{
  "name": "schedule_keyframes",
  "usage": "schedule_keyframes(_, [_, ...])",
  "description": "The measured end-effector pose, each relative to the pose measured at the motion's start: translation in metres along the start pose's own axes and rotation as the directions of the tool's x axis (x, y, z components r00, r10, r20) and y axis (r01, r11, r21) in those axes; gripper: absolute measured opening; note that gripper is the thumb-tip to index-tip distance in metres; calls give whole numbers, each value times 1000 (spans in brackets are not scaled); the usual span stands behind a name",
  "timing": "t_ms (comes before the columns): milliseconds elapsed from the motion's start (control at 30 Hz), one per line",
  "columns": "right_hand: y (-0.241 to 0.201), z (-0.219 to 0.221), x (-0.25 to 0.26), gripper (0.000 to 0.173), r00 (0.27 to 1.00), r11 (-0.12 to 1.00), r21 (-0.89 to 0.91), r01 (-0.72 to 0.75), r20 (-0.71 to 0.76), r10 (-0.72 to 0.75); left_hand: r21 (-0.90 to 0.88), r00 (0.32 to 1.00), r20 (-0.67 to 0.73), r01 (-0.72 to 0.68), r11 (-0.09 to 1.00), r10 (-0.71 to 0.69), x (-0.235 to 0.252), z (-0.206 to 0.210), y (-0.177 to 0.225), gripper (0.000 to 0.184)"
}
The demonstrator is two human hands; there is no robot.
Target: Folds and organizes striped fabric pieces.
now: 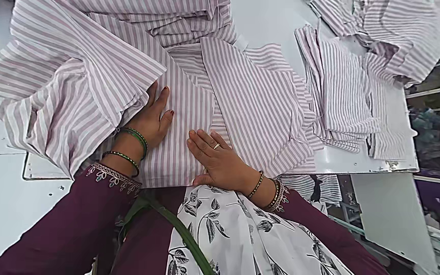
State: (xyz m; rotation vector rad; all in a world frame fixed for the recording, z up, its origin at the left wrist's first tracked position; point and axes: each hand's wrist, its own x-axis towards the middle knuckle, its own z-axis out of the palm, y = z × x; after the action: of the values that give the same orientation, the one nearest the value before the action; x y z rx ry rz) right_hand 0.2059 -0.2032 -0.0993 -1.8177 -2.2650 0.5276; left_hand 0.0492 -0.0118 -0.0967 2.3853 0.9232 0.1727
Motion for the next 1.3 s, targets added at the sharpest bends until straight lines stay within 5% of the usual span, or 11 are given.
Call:
schedule_keyframes(433, [-3, -14, -22, 63, 999, 998, 46, 44, -15, -43, 31, 998, 44, 51, 998, -52, 3, -1, -1, 84])
schedule_keyframes(533, [9, -33, -21, 42, 987, 993, 119, 17, -158, 2, 50, 999, 27, 26, 998, -27, 3, 1, -5, 86])
schedule_keyframes(600, [23, -39, -17, 36, 942, 988, 11, -153, -301, 149, 61, 999, 22, 23, 998, -24, 3, 1, -4, 85])
schedule_keyframes(700, [45, -41, -9, 42, 877, 925, -21, -379, -328, 352, 49, 997, 46, 58, 997, -61, 4, -3, 0, 83])
schedule_keyframes(867, [57, -26, -2, 35, 798, 928, 57, -368, -494, 346, 201, 994, 110, -23, 979, 1, 1, 8, 28, 76])
schedule_keyframes(1033, [63, -26, 1, 49, 835, 900, 20, -435, -365, 411, 236, 886, 447, -252, 938, 126, 1, 45, 99, 90])
schedule_keyframes(1300, [73, -31, 2, 78, 858, 868, -51, -494, -189, 477, 252, 955, 276, -183, 950, 111, 35, 38, 79, 101])
